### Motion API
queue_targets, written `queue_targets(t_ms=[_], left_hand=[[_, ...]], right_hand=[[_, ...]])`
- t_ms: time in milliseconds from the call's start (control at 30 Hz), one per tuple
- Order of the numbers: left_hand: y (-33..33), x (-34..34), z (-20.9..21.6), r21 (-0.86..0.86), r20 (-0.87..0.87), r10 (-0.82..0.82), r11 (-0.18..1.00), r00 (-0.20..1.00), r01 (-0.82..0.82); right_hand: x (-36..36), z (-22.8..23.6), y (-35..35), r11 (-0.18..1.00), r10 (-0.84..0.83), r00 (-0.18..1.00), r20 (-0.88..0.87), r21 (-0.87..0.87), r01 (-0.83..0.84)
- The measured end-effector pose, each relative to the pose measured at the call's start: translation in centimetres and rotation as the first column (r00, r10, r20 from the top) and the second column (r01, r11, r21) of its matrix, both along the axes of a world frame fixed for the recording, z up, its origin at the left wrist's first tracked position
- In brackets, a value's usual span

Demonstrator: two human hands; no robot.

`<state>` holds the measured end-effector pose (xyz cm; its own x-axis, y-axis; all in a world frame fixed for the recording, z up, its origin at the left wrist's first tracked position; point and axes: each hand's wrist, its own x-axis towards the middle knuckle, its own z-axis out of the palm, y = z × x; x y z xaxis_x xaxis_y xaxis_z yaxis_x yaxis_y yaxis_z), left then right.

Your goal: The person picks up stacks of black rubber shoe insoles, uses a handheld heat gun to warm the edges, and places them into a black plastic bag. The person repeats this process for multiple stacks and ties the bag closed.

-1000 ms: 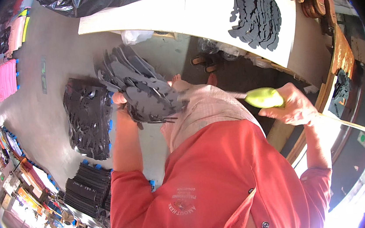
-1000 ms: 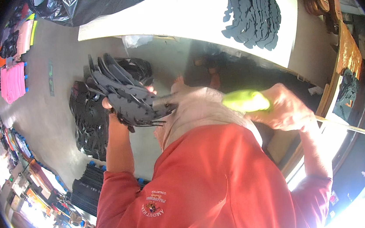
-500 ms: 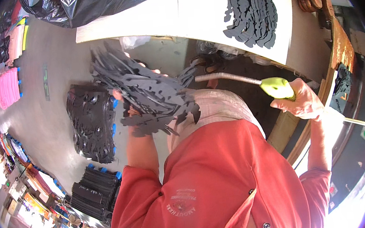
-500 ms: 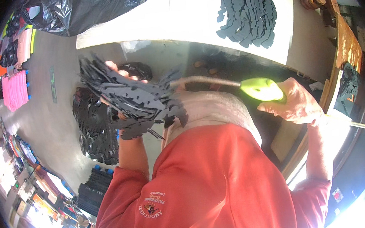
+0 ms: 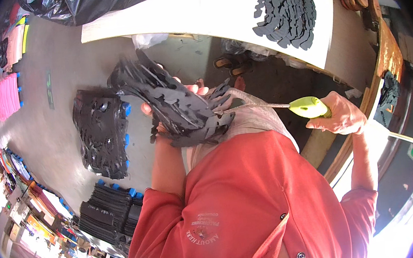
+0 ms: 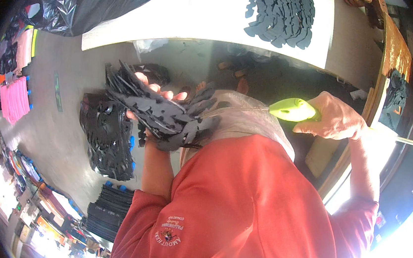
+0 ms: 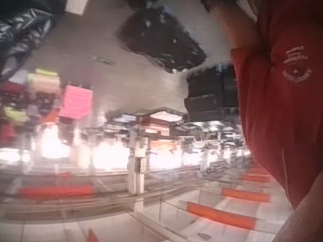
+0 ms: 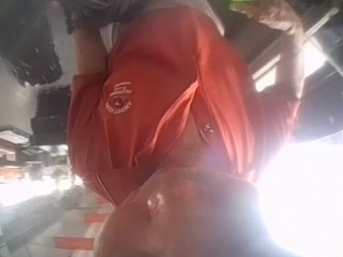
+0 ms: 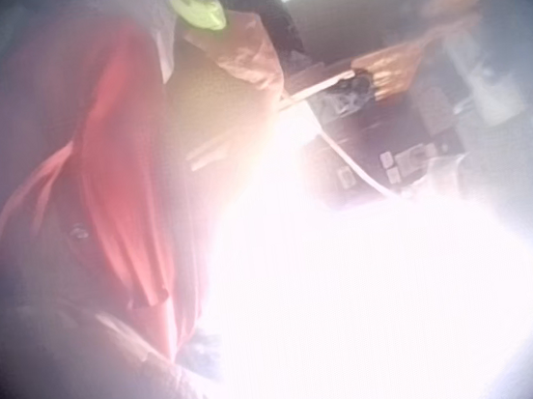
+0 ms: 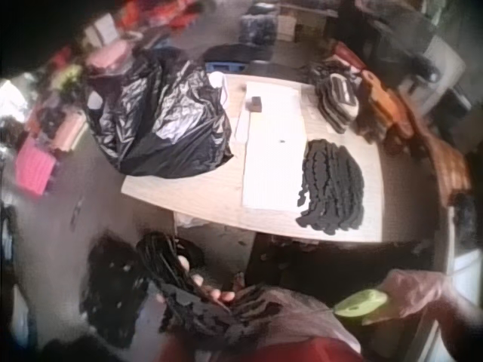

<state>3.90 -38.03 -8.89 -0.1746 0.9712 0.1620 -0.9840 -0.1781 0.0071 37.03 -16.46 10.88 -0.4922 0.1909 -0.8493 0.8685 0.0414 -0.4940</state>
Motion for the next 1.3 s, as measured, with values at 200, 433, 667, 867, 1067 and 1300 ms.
queue_targets(t_ms=[200, 433, 667, 867, 1067, 1300], left_hand=[[0.1, 0.0, -1.2, 0.021, -0.001, -0.097, 0.995, 0.995, 0.096], [0.8, -0.1, -0.8, 0.161, 0.064, -0.185, 0.972, 0.981, 0.173], [0.2, 1.2, 5.0, -0.346, 0.006, -0.136, 0.929, 0.991, 0.13], [0.1, 0.6, 4.5, -0.425, -0.052, -0.101, 0.902, 0.993, 0.07], [-0.7, 0.3, 3.7, -0.468, -0.088, -0.048, 0.884, 0.995, 0.001], [-2.5, -0.1, 1.6, -0.517, -0.121, 0.013, 0.853, 0.993, -0.074]], right_hand=[[-0.1, 0.0, -0.3, 0.988, -0.152, 0.981, -0.12, 0.024, 0.156], [-0.5, 0.7, 0.6, 0.995, -0.024, 1.0, -0.017, 0.095, 0.026], [-2.7, 1.7, 1.1, 0.993, 0.017, 0.991, -0.136, 0.121, 0.0], [-4.7, 2.3, 1.6, 0.978, 0.143, 0.955, -0.261, 0.188, -0.095], [-4.2, 2.9, 2.1, 0.982, -0.078, 0.987, -0.144, 0.162, 0.101], [-4.0, 3.2, 2.1, 0.991, 0.066, 0.978, -0.196, 0.131, -0.04]])
